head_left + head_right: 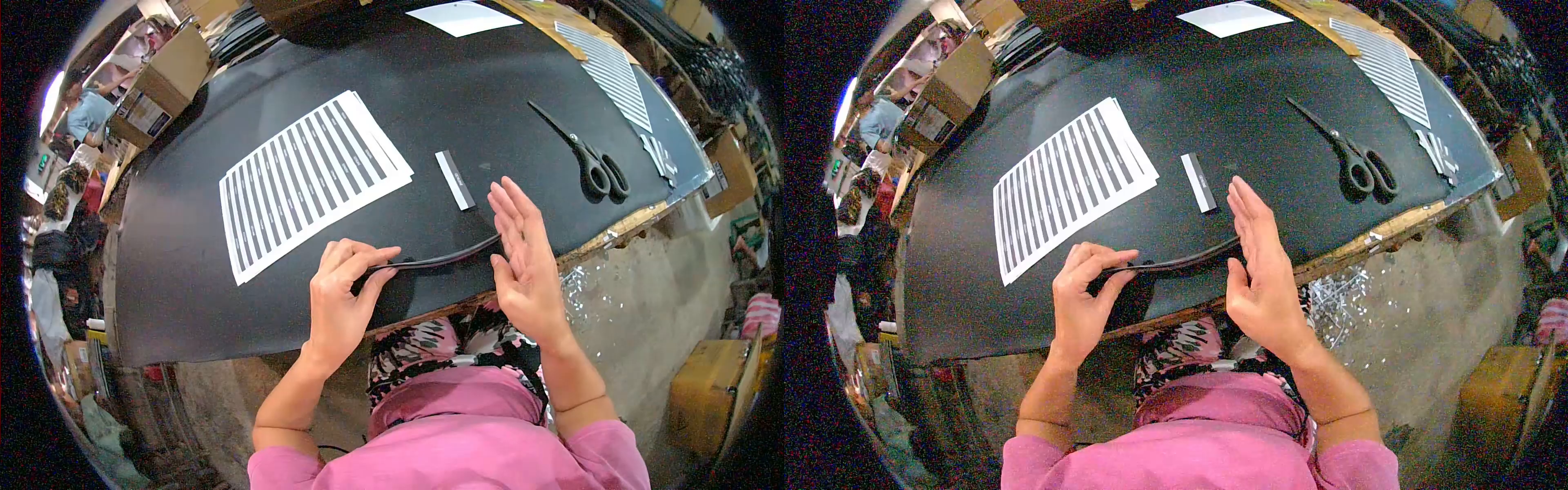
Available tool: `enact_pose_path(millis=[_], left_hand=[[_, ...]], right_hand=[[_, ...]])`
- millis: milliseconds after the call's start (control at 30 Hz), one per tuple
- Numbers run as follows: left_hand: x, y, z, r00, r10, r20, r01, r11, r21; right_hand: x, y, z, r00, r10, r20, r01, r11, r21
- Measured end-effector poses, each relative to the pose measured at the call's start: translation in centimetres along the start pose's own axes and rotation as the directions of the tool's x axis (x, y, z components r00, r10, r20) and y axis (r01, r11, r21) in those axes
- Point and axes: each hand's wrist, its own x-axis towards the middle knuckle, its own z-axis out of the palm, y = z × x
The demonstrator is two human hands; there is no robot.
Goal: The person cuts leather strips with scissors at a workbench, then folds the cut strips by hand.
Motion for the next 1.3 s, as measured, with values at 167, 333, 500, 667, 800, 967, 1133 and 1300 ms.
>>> enact_pose_path(millis=[167,333,500,667,800,967,1133,1300], left_hand=[[0.0,-0.2,0.2,1.0,0.004,-0.022,-0.004,1.0,0.0],[-0.1,-0.3,0.3,1.0,0.005,-0.019,-0.004,0.999,0.036],[-0.3,-0.7,0.6,0.997,0.061,-0.043,-0.06,0.998,0.031],[-0.3,-0.7,0.4,0.996,0.08,-0.033,-0.078,0.996,0.051],[-0.2,-0.7,0.2,0.996,0.085,-0.009,-0.084,0.993,0.087],[-0.3,-0.6,0.2,0.998,0.067,-0.009,-0.066,0.995,0.07],[-0.5,-0.8,-0.4,1.0,0.008,0.022,-0.01,0.995,0.094],[-1.5,-2.3,-1.0,0.99,-0.129,0.048,0.137,0.89,-0.435]], right_hand=[[0.0,0.3,-0.1,0.999,-0.03,-0.017,0.028,0.995,-0.096],[0.1,-0.2,-0.9,0.965,-0.243,0.103,0.254,0.747,-0.614],[-0.2,0.3,-1.5,0.929,-0.197,0.313,0.37,0.501,-0.782],[0.0,0.2,-1.2,0.927,-0.266,0.265,0.372,0.559,-0.741],[0.3,0.4,-1.3,0.91,-0.29,0.296,0.411,0.543,-0.732],[1.2,0.3,-1.1,0.92,-0.347,0.184,0.384,0.692,-0.611],[1.6,0.6,-0.9,0.933,-0.326,0.154,0.352,0.731,-0.585],[1.6,0.1,-0.5,0.938,-0.316,0.145,0.341,0.759,-0.554]])
